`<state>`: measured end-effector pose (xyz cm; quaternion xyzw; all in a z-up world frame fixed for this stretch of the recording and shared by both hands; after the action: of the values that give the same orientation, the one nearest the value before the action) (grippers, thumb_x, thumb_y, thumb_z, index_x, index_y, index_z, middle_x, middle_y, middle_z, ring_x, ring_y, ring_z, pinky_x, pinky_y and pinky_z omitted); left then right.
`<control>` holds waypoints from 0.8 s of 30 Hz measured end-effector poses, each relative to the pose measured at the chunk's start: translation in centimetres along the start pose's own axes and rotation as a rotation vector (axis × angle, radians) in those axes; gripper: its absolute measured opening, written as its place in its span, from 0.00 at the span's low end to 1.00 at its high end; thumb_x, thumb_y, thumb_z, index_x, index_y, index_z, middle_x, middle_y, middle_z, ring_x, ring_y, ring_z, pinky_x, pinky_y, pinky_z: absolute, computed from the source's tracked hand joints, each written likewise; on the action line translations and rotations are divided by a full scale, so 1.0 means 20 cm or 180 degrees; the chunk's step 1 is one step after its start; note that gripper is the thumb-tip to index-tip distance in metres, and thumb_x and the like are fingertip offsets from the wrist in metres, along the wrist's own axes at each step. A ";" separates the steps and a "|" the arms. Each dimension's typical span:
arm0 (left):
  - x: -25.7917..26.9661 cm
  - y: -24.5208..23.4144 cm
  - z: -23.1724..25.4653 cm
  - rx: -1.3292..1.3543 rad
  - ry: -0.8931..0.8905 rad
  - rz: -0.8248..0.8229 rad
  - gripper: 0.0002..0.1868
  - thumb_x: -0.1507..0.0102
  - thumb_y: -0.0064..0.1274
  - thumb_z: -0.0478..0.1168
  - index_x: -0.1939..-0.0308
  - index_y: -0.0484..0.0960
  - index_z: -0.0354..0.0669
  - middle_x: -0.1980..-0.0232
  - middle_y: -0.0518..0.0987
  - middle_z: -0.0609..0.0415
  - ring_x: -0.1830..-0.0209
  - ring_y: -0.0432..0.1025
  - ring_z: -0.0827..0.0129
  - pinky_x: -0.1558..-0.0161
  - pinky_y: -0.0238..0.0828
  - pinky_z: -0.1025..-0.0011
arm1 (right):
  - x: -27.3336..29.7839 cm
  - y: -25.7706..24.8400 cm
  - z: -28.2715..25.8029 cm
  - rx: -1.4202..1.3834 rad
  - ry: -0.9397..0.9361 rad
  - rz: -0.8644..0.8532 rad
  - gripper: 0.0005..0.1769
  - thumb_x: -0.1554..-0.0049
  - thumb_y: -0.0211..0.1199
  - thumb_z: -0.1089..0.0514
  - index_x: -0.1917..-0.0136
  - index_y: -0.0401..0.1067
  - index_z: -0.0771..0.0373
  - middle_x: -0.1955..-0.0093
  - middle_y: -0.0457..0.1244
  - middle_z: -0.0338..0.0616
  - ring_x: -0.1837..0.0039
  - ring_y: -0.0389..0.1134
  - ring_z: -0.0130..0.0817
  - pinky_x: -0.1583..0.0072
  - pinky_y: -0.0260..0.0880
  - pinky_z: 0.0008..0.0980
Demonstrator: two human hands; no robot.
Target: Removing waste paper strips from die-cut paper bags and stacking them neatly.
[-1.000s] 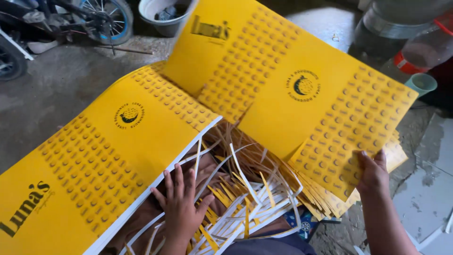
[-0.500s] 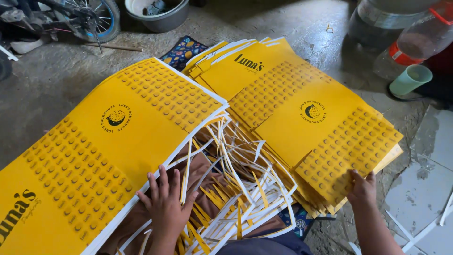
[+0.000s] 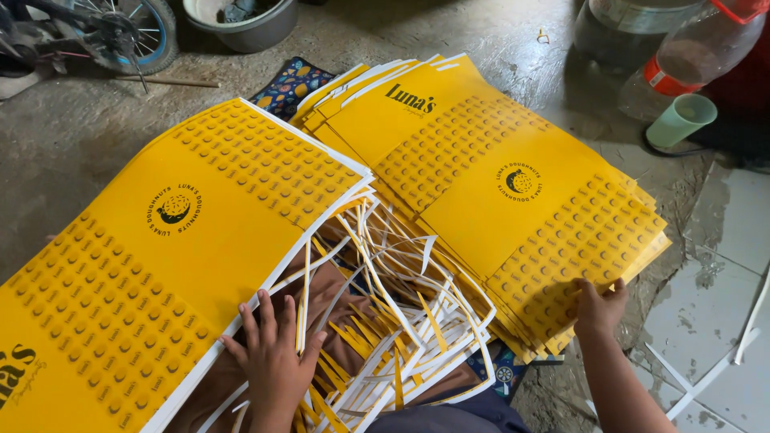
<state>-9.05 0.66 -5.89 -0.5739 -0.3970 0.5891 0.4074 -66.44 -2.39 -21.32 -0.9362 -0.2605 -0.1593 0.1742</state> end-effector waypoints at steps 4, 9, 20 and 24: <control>0.01 0.01 0.01 -0.0008 0.0049 0.0108 0.43 0.40 0.45 0.71 0.27 0.71 0.54 0.15 0.55 0.45 0.18 0.51 0.33 0.28 0.28 0.22 | 0.17 0.00 -0.19 0.0411 -0.0139 0.0102 0.48 0.41 0.66 0.69 0.17 0.44 0.56 0.22 0.47 0.51 0.29 0.57 0.49 0.32 0.66 0.56; 0.02 0.02 0.00 0.0038 -0.0020 -0.0043 0.43 0.40 0.45 0.71 0.27 0.69 0.54 0.15 0.53 0.45 0.17 0.47 0.34 0.29 0.26 0.22 | 0.31 0.09 -0.32 0.2124 -0.0791 -0.0269 0.39 0.36 0.51 0.48 0.16 0.42 0.54 0.13 0.29 0.50 0.15 0.28 0.46 0.21 0.41 0.63; 0.04 -0.09 -0.01 0.0318 0.0004 0.0253 0.41 0.40 0.51 0.65 0.26 0.70 0.53 0.16 0.56 0.39 0.17 0.48 0.29 0.24 0.23 0.29 | 0.25 0.37 0.02 0.3351 -0.2445 -0.1306 0.43 0.40 0.36 0.23 0.17 0.42 0.38 0.12 0.27 0.47 0.14 0.22 0.51 0.20 0.16 0.56; 0.07 -0.22 -0.04 0.0625 0.0024 0.0369 0.43 0.39 0.51 0.64 0.24 0.67 0.49 0.17 0.56 0.36 0.17 0.48 0.28 0.25 0.44 0.34 | 0.24 0.37 0.02 0.3189 -0.2634 -0.1339 0.43 0.40 0.35 0.24 0.17 0.47 0.40 0.12 0.31 0.50 0.13 0.25 0.51 0.20 0.16 0.54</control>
<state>-8.19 3.57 -2.20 -0.5554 -0.3019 0.6456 0.4284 -58.43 -6.14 -21.62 -0.6558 -0.5244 0.3212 0.4379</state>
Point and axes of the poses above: each hand's wrist, its own x-axis away from the middle knuckle, its own y-axis out of the palm, z = x × y, the point moved 5 cm from there along -x, towards the middle knuckle
